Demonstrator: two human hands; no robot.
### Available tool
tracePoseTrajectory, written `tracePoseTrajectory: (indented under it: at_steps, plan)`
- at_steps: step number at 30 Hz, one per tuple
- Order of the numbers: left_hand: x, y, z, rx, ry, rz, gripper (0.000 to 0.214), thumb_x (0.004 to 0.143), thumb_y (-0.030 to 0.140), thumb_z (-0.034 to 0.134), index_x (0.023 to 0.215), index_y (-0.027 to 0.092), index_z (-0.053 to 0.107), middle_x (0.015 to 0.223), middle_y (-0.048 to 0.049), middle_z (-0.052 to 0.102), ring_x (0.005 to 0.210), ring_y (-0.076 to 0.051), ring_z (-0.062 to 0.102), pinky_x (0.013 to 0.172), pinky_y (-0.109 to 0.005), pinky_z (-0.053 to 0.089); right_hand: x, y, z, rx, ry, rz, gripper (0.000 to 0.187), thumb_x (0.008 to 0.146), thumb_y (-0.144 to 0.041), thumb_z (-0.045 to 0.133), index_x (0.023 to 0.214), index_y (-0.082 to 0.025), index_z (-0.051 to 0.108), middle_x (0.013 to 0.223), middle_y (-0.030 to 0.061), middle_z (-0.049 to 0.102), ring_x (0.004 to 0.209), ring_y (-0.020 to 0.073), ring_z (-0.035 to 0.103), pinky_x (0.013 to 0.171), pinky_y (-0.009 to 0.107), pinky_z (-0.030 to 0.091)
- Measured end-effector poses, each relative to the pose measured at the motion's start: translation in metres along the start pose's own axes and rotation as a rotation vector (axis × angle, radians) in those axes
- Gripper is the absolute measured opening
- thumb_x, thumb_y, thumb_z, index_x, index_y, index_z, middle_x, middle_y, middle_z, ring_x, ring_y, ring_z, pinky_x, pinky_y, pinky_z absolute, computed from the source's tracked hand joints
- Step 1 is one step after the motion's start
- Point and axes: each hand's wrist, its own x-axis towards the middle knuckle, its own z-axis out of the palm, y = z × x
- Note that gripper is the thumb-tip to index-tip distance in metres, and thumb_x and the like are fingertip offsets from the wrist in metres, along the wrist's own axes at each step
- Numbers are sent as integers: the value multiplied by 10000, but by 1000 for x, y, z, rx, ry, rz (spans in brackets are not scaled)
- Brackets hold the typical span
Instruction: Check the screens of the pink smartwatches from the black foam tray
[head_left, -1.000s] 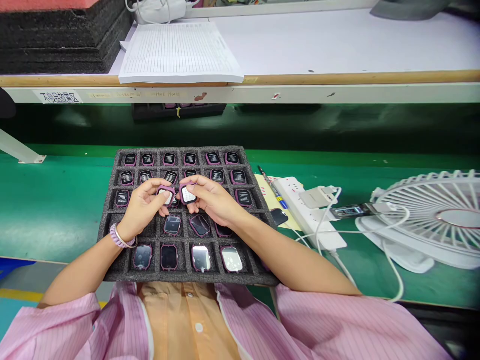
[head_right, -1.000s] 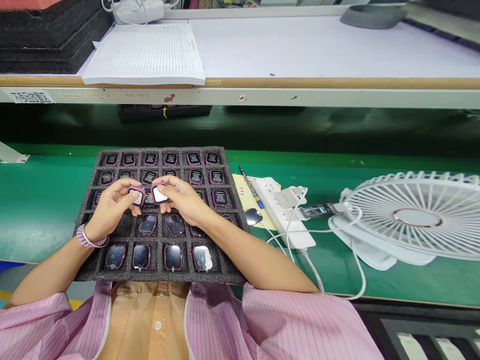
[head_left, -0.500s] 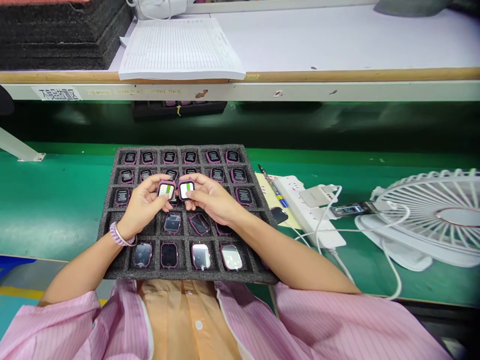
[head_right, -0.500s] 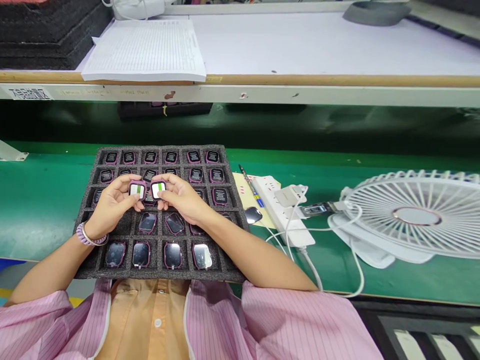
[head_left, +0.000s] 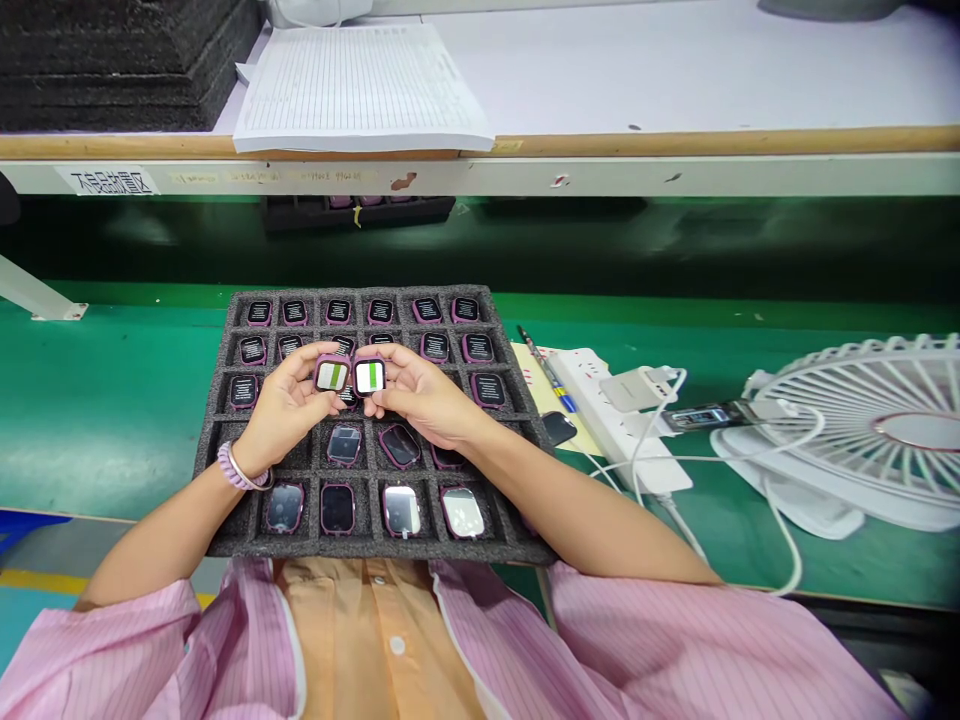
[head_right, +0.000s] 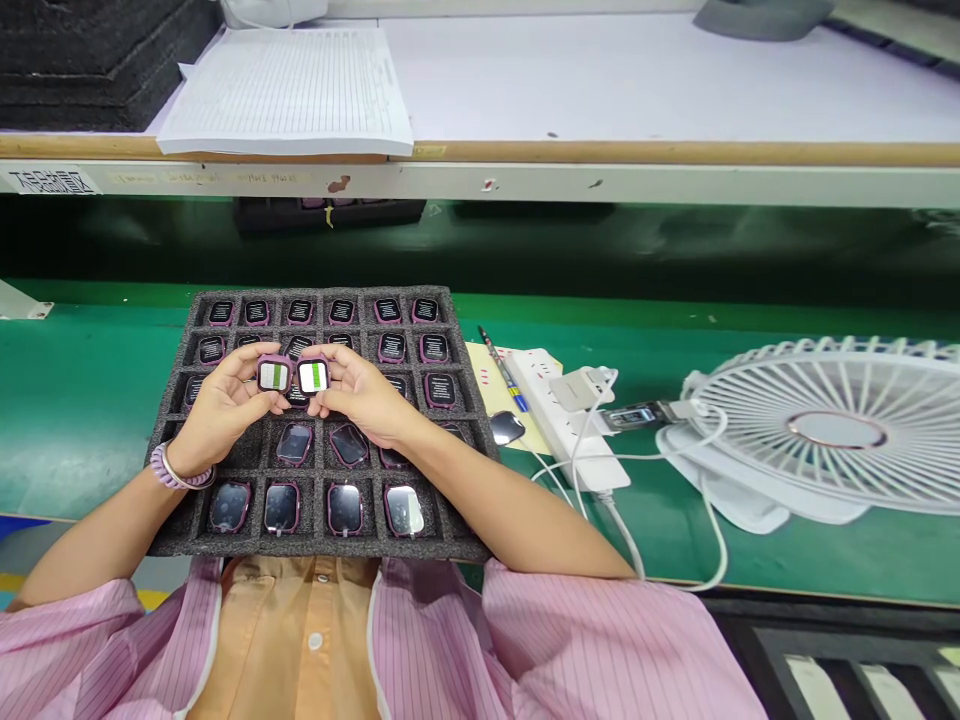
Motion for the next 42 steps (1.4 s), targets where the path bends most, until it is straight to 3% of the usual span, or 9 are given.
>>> tracePoseTrajectory:
  at_steps: [3, 6, 13, 22, 32, 42]
  plan:
    - [0, 4, 1, 63, 23, 18, 364, 808, 305, 797, 1124, 182, 664, 1000, -37, 696, 654, -84, 596, 571, -188, 561, 0, -1, -1, 12, -1, 53, 391, 831, -313, 837, 1141, -194, 631, 872, 4, 710, 610, 123, 663, 553, 221, 525]
    - [1, 6, 1, 102, 47, 38, 314, 847, 393, 802, 1058, 192, 685, 954, -31, 673, 647, -91, 555, 518, -181, 509, 0, -2, -3, 36, 11, 82, 403, 883, -446, 843, 1122, -190, 643, 904, 27, 726, 590, 124, 664, 538, 223, 525]
    - [2, 1, -2, 75, 33, 58, 388, 837, 327, 814, 1166, 196, 656, 953, -30, 658, 662, -92, 550, 542, -175, 499, 0, 0, -4, 56, -7, 51, 410, 861, -276, 842, 1203, -201, 629, 859, -2, 709, 704, 155, 725, 640, 242, 587]
    - [1, -1, -2, 51, 38, 37, 500, 804, 261, 795, 1261, 199, 601, 1071, -49, 658, 741, -99, 578, 626, -181, 531, 0, 1, -2, 71, -13, 32, 545, 757, -154, 835, 1249, -208, 606, 980, -1, 715, 758, 148, 742, 694, 255, 624]
    - [2, -3, -3, 8, 26, 45, 603, 746, 194, 782, 1307, 214, 562, 1177, -62, 658, 729, -85, 618, 608, -181, 545, 0, 2, -2, 52, -20, -5, 551, 727, -113, 806, 1226, -211, 594, 973, -3, 718, 725, 141, 726, 663, 247, 605]
    - [0, 1, -1, -4, 9, 2, 606, 709, 146, 706, 1296, 209, 565, 1228, -63, 674, 721, -98, 703, 693, -227, 616, 1, 0, -3, 65, 2, 51, 407, 844, -268, 811, 1202, -207, 627, 898, 5, 712, 700, 170, 730, 640, 287, 613]
